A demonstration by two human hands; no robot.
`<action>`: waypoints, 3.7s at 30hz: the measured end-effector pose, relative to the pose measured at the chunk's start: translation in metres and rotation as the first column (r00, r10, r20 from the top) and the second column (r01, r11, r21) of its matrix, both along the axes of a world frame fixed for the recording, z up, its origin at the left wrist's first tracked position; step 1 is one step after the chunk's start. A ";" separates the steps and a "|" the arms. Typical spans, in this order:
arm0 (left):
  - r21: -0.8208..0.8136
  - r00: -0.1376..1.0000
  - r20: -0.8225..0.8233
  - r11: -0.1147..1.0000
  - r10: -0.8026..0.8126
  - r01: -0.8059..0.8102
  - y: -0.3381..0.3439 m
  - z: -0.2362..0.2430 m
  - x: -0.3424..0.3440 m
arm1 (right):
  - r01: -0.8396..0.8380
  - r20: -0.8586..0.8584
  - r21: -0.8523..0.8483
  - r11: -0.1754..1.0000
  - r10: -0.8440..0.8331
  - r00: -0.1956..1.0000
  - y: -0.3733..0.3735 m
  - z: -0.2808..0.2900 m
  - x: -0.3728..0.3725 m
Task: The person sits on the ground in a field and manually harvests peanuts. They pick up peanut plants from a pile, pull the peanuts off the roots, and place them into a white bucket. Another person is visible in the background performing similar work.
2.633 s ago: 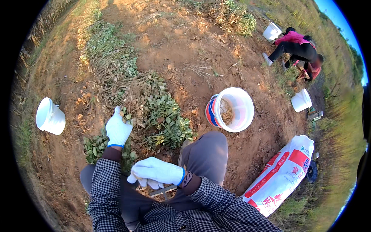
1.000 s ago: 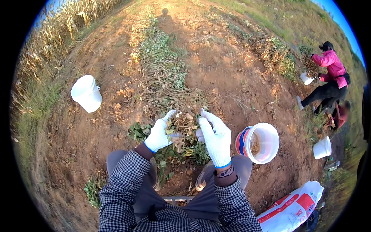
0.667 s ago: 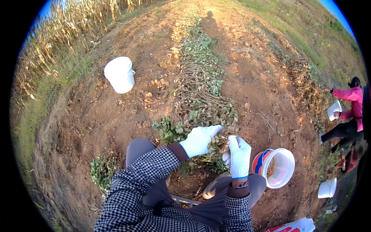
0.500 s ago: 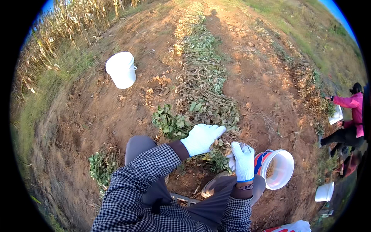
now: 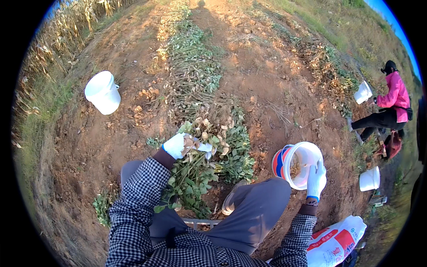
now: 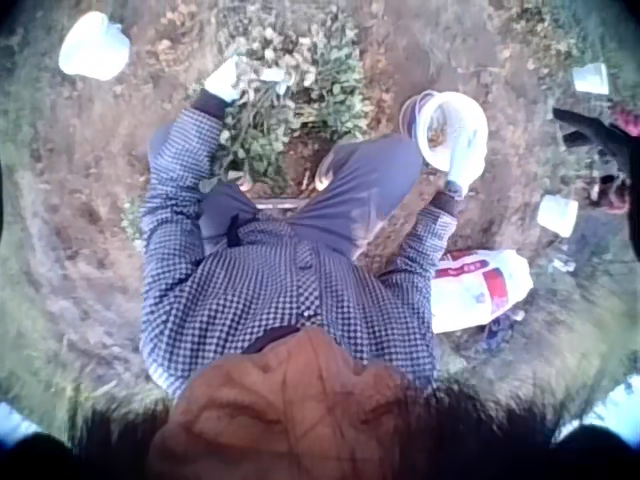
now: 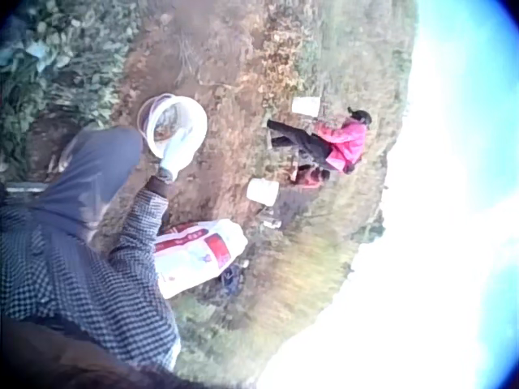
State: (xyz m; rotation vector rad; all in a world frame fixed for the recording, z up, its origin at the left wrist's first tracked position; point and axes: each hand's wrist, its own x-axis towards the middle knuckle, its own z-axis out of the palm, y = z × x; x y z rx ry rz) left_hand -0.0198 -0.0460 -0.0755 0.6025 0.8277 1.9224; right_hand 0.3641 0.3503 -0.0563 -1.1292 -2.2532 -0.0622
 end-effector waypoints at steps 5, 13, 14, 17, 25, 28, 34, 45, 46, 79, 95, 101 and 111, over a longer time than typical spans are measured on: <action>-0.386 0.939 -0.309 0.883 0.150 -0.268 0.015 0.033 0.028 | -0.574 -0.679 -0.677 0.461 -0.088 0.729 -0.149 0.074 -0.098; -0.331 0.920 -0.385 0.941 -0.069 -0.068 0.004 -0.040 -0.005 | -0.665 -0.664 -0.745 0.051 0.041 0.747 -0.233 0.074 -0.188; -0.387 0.860 -0.497 0.916 -0.114 -0.102 -0.003 -0.028 -0.004 | -0.662 -0.662 -0.749 0.014 0.029 0.749 -0.234 0.074 -0.194; -0.373 0.746 -0.625 0.927 -0.231 -0.026 0.016 -0.059 -0.008 | -0.515 -0.517 -0.856 -0.053 0.142 0.844 -0.230 0.071 -0.190; -0.418 0.672 -0.724 0.875 -0.159 -0.244 0.028 0.046 0.036 | -0.477 -0.536 -0.821 -0.312 0.136 0.833 -0.236 0.079 -0.170; -0.595 0.433 -0.784 0.735 -0.444 -0.325 0.031 0.086 0.042 | -0.547 -0.596 -0.761 -0.348 0.044 0.802 -0.241 0.073 -0.154; -0.429 0.271 -0.899 0.559 -0.345 -0.710 0.025 0.062 0.007 | -0.392 -0.574 -0.774 -0.497 0.292 0.765 -0.265 0.106 -0.099; -0.500 0.670 -0.740 0.716 -0.059 -0.488 0.050 0.038 0.047 | -0.805 -0.772 -0.498 -0.323 -0.256 0.581 -0.234 0.052 -0.104; -0.363 0.344 -0.924 0.672 -0.168 -0.646 0.046 0.036 0.053 | -0.805 -0.743 -0.494 -0.328 -0.322 0.587 -0.235 0.049 -0.107; -0.396 -0.099 -0.814 0.672 -0.572 -0.626 0.056 0.047 0.094 | -0.374 -0.365 -0.927 0.036 0.152 0.918 -0.220 0.049 -0.147; -0.312 0.051 -0.825 0.379 -0.563 -0.871 0.058 0.048 0.036 | -0.559 -0.548 -0.829 0.008 0.189 0.815 -0.233 0.112 -0.058; -0.228 -0.114 -0.855 0.566 -0.506 -0.792 0.075 0.062 0.061 | 0.078 -0.017 -0.269 0.960 -0.086 0.996 -0.047 0.040 -0.005; -0.153 -0.152 -0.871 0.551 -0.467 -0.820 0.055 0.061 0.061 | -0.604 -0.593 -0.732 0.315 0.140 0.793 -0.222 0.084 -0.148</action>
